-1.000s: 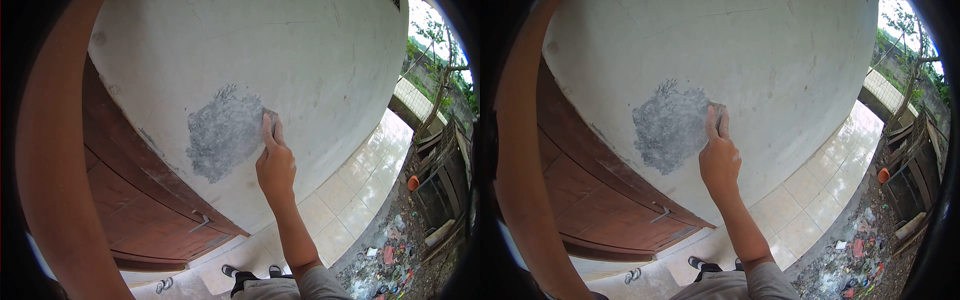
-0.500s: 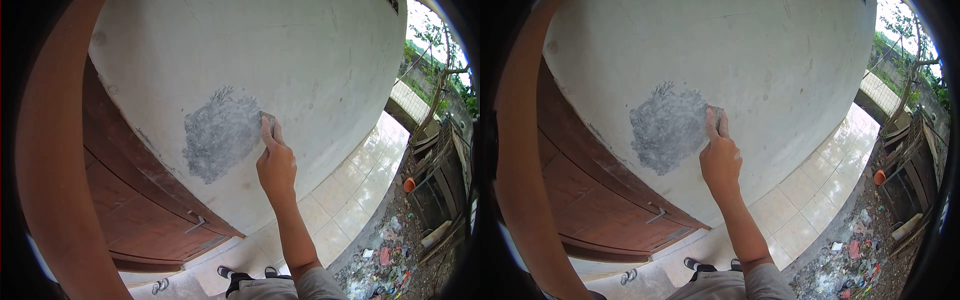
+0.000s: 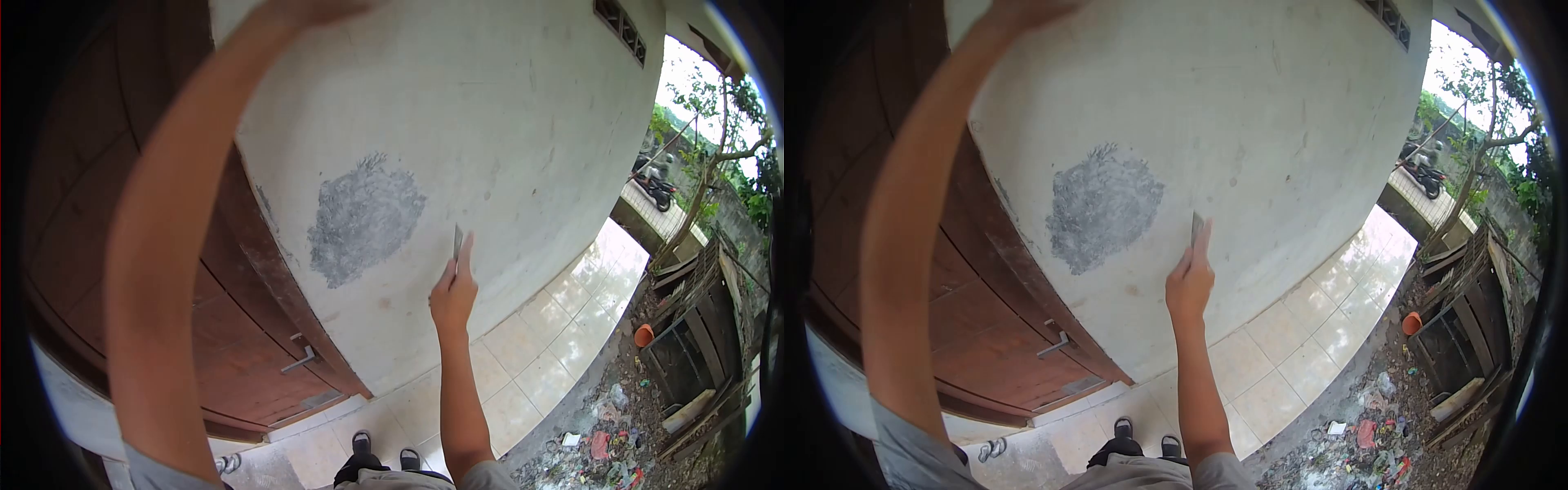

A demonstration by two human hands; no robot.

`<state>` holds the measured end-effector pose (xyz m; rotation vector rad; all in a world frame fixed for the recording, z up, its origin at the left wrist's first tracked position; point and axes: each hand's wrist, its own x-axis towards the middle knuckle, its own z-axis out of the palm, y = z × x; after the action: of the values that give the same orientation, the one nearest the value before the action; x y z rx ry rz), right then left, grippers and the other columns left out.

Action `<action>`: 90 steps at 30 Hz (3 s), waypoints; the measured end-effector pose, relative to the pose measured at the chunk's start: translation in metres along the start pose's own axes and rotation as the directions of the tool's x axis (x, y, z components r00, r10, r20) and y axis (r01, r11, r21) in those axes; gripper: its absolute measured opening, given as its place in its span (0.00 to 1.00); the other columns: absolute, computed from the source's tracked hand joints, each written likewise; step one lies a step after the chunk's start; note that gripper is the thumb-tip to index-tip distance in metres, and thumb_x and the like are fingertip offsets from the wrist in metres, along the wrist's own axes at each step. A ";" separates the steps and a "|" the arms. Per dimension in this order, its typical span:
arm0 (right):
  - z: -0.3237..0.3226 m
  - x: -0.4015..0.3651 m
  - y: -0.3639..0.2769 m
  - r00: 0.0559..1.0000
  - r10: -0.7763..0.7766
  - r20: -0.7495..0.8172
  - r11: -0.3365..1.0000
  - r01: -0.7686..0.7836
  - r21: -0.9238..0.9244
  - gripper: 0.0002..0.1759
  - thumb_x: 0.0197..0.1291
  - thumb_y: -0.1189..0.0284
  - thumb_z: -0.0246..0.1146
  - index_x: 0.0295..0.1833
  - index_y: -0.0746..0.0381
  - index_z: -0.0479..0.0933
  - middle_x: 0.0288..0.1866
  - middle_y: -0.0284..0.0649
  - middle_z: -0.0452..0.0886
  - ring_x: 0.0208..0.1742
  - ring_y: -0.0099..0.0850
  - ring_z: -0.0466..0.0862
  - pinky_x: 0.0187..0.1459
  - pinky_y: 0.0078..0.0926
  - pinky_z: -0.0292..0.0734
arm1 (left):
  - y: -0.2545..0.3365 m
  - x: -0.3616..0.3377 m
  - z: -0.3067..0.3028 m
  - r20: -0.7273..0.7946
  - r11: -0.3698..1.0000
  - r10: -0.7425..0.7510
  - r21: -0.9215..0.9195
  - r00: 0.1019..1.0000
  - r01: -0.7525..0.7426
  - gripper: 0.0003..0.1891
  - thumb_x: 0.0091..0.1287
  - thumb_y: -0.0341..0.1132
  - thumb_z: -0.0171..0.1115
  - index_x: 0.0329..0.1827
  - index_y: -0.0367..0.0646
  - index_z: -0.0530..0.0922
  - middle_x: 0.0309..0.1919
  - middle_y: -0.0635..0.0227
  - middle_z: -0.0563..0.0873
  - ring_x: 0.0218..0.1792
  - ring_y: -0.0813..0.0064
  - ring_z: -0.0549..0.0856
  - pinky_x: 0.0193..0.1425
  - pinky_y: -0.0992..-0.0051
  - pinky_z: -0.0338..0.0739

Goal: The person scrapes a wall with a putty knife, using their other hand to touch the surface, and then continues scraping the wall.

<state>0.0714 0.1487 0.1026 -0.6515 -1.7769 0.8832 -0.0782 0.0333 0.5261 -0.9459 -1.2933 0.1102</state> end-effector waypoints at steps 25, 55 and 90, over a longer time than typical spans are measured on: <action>-0.057 -0.194 0.060 0.766 0.567 0.304 0.710 -0.641 0.290 0.21 0.77 0.73 0.55 0.70 0.65 0.80 0.30 0.34 0.81 0.22 0.21 0.77 0.27 0.24 0.77 | 0.273 -0.514 -0.125 0.770 -0.553 0.500 -0.068 0.395 0.831 0.16 0.82 0.37 0.59 0.65 0.37 0.79 0.58 0.62 0.89 0.61 0.71 0.86 0.65 0.70 0.78; 0.023 0.014 0.014 0.948 -0.225 0.226 0.952 0.263 -0.157 0.48 0.53 0.89 0.58 0.82 0.50 0.72 0.88 0.49 0.63 0.34 0.41 0.92 0.29 0.31 0.84 | 0.283 -0.386 -0.061 0.778 0.004 -0.357 -0.553 0.517 0.833 0.21 0.76 0.25 0.62 0.70 0.33 0.73 0.56 0.49 0.88 0.50 0.62 0.91 0.54 0.66 0.83; 0.025 0.001 -0.014 0.955 -0.050 0.294 0.931 0.151 -0.333 0.51 0.49 0.89 0.61 0.83 0.48 0.69 0.88 0.52 0.62 0.33 0.40 0.92 0.25 0.31 0.83 | 0.292 -0.396 -0.035 0.687 -0.066 -0.392 -0.684 0.611 0.727 0.17 0.78 0.24 0.55 0.65 0.33 0.64 0.49 0.37 0.89 0.42 0.58 0.94 0.46 0.68 0.91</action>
<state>0.0475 0.1345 0.1093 -0.6775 -2.2364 0.6102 -0.0537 -0.0214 0.0362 -1.2920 -1.9853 -1.5644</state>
